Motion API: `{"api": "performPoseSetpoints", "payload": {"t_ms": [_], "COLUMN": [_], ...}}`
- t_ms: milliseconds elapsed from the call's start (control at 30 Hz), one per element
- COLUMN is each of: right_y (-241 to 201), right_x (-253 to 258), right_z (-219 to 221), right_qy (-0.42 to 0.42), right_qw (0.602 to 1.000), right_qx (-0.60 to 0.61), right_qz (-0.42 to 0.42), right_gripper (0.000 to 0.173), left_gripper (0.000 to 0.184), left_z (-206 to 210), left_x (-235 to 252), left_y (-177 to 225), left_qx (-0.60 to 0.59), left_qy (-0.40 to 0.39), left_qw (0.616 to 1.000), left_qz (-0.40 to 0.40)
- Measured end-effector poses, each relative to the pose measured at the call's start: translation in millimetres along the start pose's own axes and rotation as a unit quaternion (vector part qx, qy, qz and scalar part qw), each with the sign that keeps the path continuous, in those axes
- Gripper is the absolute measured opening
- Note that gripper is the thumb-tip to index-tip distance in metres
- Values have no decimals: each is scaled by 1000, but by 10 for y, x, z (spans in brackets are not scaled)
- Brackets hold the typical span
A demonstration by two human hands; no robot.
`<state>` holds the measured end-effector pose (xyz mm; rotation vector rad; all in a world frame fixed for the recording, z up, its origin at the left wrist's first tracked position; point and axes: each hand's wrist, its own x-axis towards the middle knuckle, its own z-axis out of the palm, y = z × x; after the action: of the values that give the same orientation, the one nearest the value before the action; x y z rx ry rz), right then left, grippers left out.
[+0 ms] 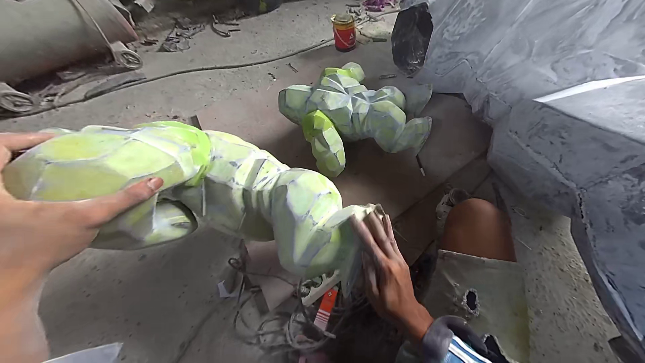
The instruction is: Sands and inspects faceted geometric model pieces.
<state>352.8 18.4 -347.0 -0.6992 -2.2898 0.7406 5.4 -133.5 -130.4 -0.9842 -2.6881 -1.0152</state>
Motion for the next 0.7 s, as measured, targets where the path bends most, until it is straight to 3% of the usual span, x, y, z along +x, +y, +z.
{"api": "performPoseSetpoints", "payload": {"t_ms": [100, 233, 333, 400, 467, 533, 600, 667, 700], "right_y": [26, 180, 19, 44, 108, 211, 241, 203, 176], "right_x": [-117, 292, 318, 241, 372, 545, 669, 698, 708], "right_z": [-59, -14, -151, -76, 73, 104, 127, 154, 183], "right_qy": [-12, 50, 18, 46, 120, 105, 112, 118, 128], "right_qw": [999, 979, 969, 949, 879, 757, 674, 638, 634], "right_qx": [-16, 168, 220, 274, 340, 455, 540, 572, 569], "right_qz": [-44, 101, 111, 147, 312, 458, 491, 502, 509], "right_gripper": [48, 48, 49, 50, 56, 55, 51, 50, 51], "left_gripper": [78, 76, 82, 85, 94, 104, 101, 81, 65], "left_z": [-41, 12, 20, -7, -33, -66, -120, -183, -218], "left_x": [48, 65, 152, 209, 279, 295, 226, 138, 130], "left_y": [148, -2, -254, -414, -591, -711, -507, -315, -265], "left_qx": [47, 20, 41, 49, 92, 109, 69, -8, -65], "left_qy": [0, 10, 22, 22, 31, 38, 44, 26, 2], "left_qw": [999, 1000, 998, 998, 994, 991, 994, 999, 997], "left_qz": [-2, 22, 40, 33, 45, 61, 70, 23, -39]}}
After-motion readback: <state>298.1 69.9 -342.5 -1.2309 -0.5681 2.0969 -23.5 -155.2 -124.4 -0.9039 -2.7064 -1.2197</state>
